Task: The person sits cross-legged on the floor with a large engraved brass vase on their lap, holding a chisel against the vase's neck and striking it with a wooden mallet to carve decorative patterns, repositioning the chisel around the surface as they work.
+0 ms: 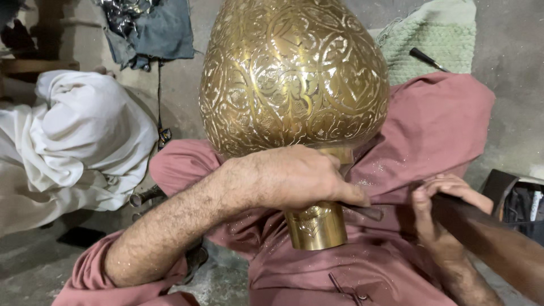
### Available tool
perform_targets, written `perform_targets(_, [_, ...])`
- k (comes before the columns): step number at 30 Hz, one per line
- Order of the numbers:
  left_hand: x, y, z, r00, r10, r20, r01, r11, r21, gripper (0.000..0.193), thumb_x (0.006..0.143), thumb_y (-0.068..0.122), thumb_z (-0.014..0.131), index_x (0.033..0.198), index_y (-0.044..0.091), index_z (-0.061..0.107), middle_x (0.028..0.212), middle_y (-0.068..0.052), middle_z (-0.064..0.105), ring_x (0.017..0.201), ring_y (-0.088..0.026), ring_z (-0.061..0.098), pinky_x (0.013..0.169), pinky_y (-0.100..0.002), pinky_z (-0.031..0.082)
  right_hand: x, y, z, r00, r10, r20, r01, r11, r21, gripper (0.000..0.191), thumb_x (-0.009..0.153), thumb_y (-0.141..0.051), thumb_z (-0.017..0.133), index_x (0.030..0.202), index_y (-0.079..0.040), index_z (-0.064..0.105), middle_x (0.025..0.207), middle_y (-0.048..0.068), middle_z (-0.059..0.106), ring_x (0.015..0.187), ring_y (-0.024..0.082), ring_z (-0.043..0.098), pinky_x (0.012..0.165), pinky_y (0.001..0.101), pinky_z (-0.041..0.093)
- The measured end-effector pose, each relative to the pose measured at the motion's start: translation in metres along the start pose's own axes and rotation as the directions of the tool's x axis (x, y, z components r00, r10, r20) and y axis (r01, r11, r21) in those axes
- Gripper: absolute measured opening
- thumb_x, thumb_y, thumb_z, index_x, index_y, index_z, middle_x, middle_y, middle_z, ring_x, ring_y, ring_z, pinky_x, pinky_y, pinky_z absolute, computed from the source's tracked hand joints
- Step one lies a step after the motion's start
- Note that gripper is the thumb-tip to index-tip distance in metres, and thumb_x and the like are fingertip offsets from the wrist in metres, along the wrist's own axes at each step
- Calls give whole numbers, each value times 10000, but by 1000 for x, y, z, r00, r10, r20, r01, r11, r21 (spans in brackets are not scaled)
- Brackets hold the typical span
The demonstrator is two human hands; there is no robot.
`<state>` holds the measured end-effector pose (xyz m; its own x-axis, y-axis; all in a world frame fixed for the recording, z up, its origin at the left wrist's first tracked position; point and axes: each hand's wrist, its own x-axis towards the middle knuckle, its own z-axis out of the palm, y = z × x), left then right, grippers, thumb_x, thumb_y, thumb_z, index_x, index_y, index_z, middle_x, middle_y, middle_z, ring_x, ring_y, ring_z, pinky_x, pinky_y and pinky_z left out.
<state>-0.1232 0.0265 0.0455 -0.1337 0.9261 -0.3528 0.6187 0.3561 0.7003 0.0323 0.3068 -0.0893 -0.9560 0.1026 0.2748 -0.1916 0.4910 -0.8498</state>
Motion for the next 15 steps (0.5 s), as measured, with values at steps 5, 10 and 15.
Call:
perform_targets(5, [-6,-7,1,966,176,-190,-204,969,-141,504,900,109,624,1389,215,568,1176,-91,752,1108,-280,727,940,-449,592,-4,0,3,998,20,63,-13,994,-106,376,865,-32,674,1222,31,573,1084,128,721,972,217,715,900,335,576])
perform_targets(10, [-1,-3,6,986,32,-167,-53,991,-121,436,953,106,603,1374,172,511,1119,-88,750,981,-271,764,817,-423,629,3,4,8,895,315,315,-295,949,-112,467,778,-44,776,1216,14,624,879,110,736,763,167,706,675,316,570])
perform_targets(15, [8,-3,8,999,-9,-45,6,997,-81,579,848,103,635,1398,187,476,1063,-89,755,929,-252,771,777,-416,631,1,7,11,867,364,339,-337,931,-139,457,759,-36,757,1199,2,640,852,112,734,691,130,690,611,305,559])
